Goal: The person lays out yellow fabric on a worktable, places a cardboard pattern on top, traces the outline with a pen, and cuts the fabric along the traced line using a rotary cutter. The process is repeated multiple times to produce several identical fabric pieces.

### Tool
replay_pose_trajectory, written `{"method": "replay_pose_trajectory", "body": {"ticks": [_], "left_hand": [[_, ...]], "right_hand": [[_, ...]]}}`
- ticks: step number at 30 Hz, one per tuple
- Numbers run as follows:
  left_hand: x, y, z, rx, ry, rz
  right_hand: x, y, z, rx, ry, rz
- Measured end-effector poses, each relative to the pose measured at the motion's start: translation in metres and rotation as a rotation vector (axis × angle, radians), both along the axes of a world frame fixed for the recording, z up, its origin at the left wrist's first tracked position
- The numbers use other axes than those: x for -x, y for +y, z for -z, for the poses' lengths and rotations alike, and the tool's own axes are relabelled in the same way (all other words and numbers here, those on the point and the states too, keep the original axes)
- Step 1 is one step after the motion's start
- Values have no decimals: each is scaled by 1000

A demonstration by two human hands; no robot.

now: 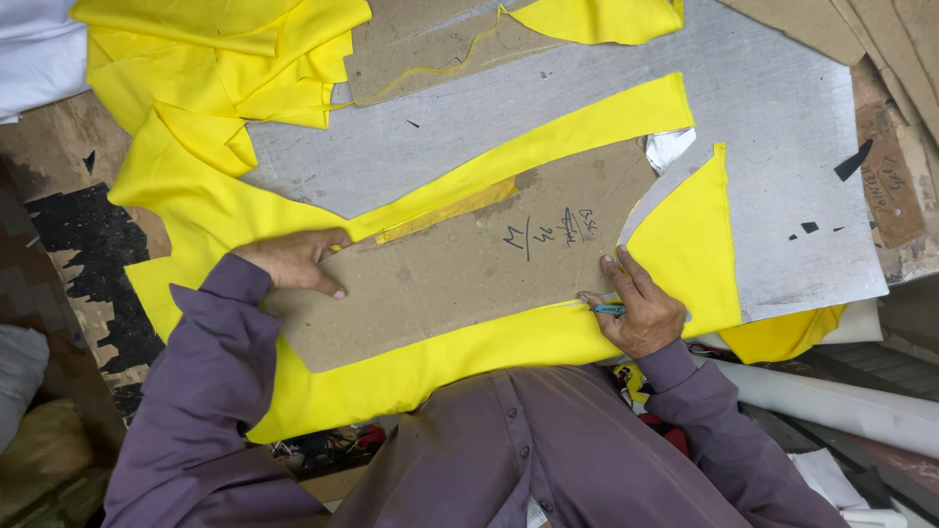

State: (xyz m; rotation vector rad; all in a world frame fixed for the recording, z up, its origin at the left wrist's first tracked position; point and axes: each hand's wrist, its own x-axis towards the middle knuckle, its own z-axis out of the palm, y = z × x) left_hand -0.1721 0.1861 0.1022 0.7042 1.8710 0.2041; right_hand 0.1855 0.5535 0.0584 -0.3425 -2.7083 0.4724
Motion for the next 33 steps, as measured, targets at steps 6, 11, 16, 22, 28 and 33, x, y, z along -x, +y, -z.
{"method": "replay_pose_trajectory", "body": {"ticks": [6,11,16,22,28,33], "left_hand": [[19,-11,-1,117,294,184],[22,-23,0,124,438,416],[18,-27,-2,3,367,224],[12,-10,-20,112,545,388],[6,-10,-33,40,596,321],[0,-36,-26,-38,574,183]], "right_hand": [[0,0,2,20,-9,5],[1,-1,3,-2,-1,2],[1,-2,2,-12,14,11],[1,-2,0,-1,2,8],[1,-3,-1,11,5,13],[0,-2,1,-12,3,9]]}}
